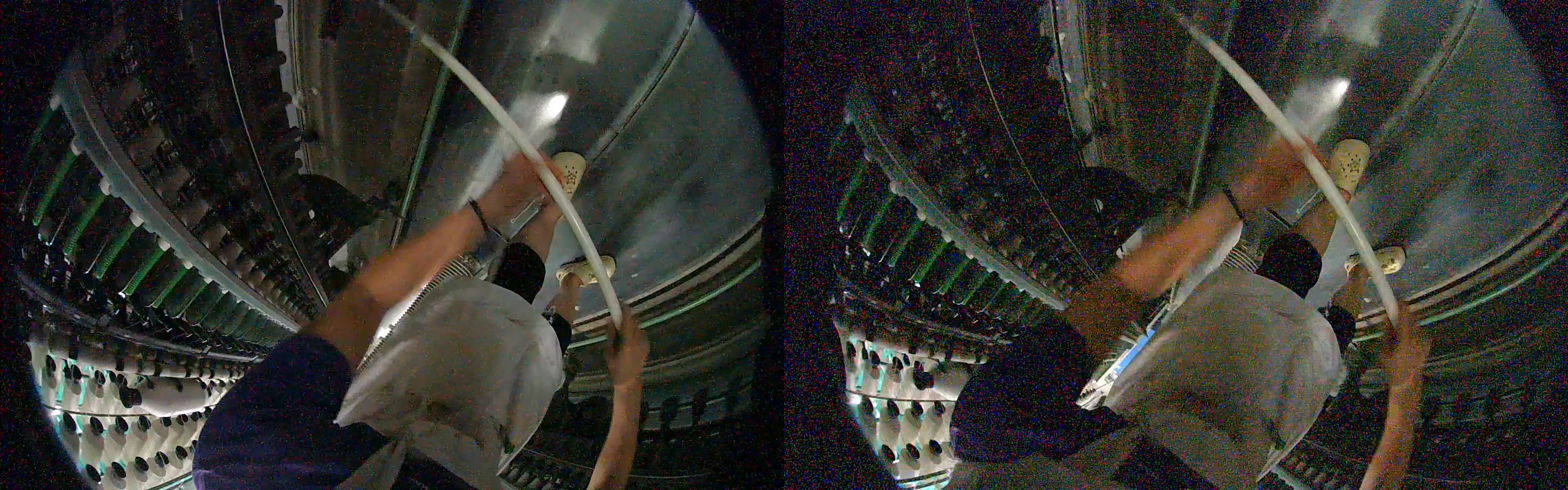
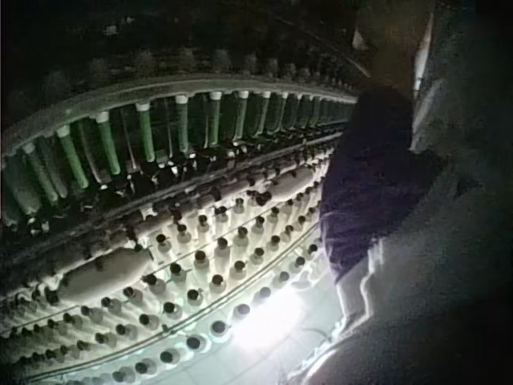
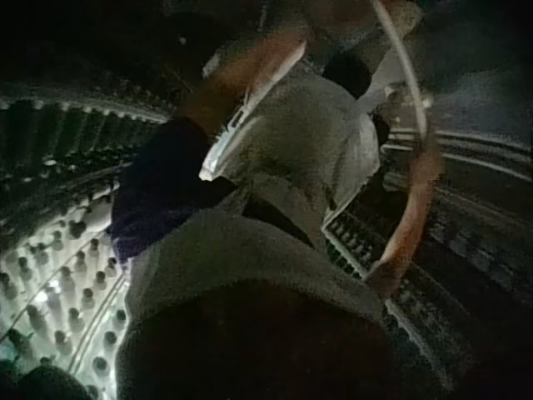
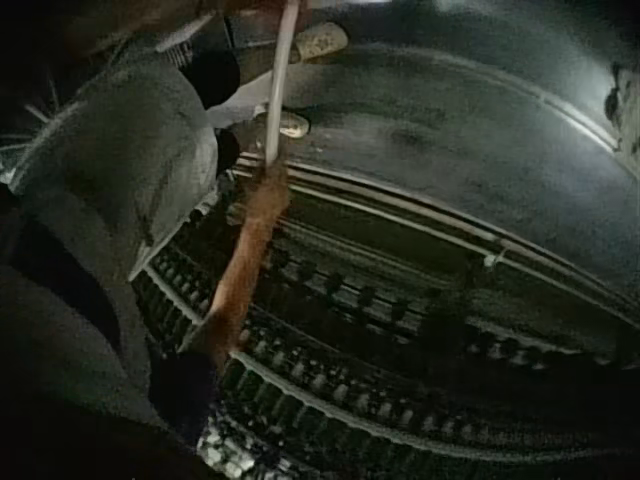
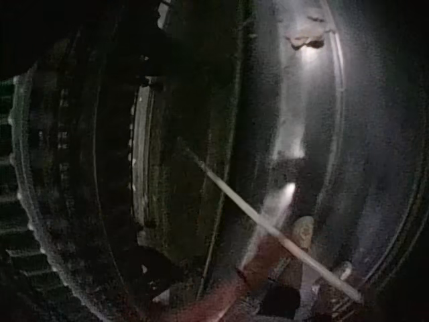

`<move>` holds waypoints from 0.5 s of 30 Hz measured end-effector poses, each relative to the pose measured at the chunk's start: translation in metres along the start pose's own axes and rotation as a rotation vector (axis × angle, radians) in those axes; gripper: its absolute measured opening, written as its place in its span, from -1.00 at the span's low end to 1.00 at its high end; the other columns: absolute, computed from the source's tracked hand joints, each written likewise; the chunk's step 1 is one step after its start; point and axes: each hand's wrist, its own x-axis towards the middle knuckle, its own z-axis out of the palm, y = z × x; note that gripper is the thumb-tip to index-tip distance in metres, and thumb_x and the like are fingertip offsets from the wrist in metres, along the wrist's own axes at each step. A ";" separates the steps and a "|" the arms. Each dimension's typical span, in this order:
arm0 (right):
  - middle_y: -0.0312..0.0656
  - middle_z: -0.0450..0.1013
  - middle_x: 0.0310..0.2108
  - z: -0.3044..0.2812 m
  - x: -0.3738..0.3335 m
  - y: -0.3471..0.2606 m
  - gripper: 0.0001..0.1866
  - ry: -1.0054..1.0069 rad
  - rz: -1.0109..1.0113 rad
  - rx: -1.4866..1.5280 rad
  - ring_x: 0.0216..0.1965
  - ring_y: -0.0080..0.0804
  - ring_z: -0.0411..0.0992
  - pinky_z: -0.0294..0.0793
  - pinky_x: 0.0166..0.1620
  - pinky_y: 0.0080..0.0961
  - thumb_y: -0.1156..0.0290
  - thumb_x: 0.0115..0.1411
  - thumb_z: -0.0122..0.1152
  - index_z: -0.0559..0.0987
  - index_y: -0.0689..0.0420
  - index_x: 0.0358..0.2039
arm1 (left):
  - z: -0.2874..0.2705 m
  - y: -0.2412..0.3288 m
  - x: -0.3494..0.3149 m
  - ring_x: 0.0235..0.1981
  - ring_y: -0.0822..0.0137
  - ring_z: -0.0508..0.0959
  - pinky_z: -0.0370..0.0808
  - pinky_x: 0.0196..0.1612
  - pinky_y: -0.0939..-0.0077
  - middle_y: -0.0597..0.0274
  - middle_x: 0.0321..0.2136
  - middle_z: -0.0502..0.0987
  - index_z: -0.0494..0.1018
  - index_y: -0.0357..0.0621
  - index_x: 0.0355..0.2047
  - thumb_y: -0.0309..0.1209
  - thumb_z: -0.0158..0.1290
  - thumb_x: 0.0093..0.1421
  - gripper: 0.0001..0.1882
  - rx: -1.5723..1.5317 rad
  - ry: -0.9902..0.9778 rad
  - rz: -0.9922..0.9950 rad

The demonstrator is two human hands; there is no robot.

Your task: The person operates a textile machine by threading yarn, replacing spools, and using a long pole to guide threads through the machine. They walk along the machine, adjust components, and ensure the yarn is properly fed into the system.

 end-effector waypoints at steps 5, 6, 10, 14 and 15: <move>-0.01 0.38 -0.33 -0.033 -0.190 0.100 -0.67 -0.163 0.261 -0.402 -0.36 -0.10 0.40 0.40 -0.23 -0.20 0.36 0.16 0.03 0.30 0.27 -0.12 | 0.104 -0.136 -0.107 -0.30 0.20 0.47 0.42 -0.14 0.29 0.10 -0.37 0.46 0.31 -0.19 -0.29 -0.30 -0.13 0.17 -0.79 -0.275 0.034 -0.339; -0.01 0.37 -0.32 -0.037 -0.204 0.106 -0.66 -0.070 0.118 -0.420 -0.34 -0.09 0.39 0.40 -0.23 -0.20 0.36 0.16 0.03 0.28 0.26 -0.11 | 0.110 -0.144 -0.117 -0.30 0.21 0.47 0.42 -0.14 0.30 0.10 -0.37 0.46 0.31 -0.18 -0.30 -0.30 -0.12 0.17 -0.79 -0.302 0.041 -0.352; 0.01 0.37 -0.31 -0.017 -0.156 0.089 -0.64 -0.166 0.086 -0.259 -0.32 -0.07 0.38 0.41 -0.30 -0.22 0.39 0.13 0.06 0.29 0.23 -0.09 | 0.061 -0.125 -0.115 -0.30 0.24 0.47 0.42 -0.16 0.33 0.12 -0.37 0.46 0.32 -0.18 -0.32 -0.31 -0.10 0.16 -0.81 -0.279 0.124 -0.275; 0.04 0.40 -0.36 0.041 0.004 -0.002 -0.58 -0.136 -0.136 0.012 -0.43 0.00 0.41 0.42 -0.37 -0.20 0.43 0.06 0.10 0.34 0.24 -0.04 | -0.072 -0.034 -0.085 -0.30 0.27 0.47 0.42 -0.17 0.35 0.14 -0.37 0.46 0.32 -0.17 -0.34 -0.33 -0.07 0.14 -0.83 -0.254 0.211 -0.028; 0.04 0.40 -0.37 0.052 0.044 -0.038 -0.66 -0.135 -0.233 -0.095 -0.44 0.03 0.41 0.42 -0.40 -0.25 0.46 0.06 0.08 0.38 0.26 -0.12 | -0.111 0.001 -0.077 -0.30 0.28 0.48 0.42 -0.17 0.36 0.14 -0.37 0.46 0.32 -0.17 -0.34 -0.33 -0.07 0.14 -0.83 -0.246 0.227 0.064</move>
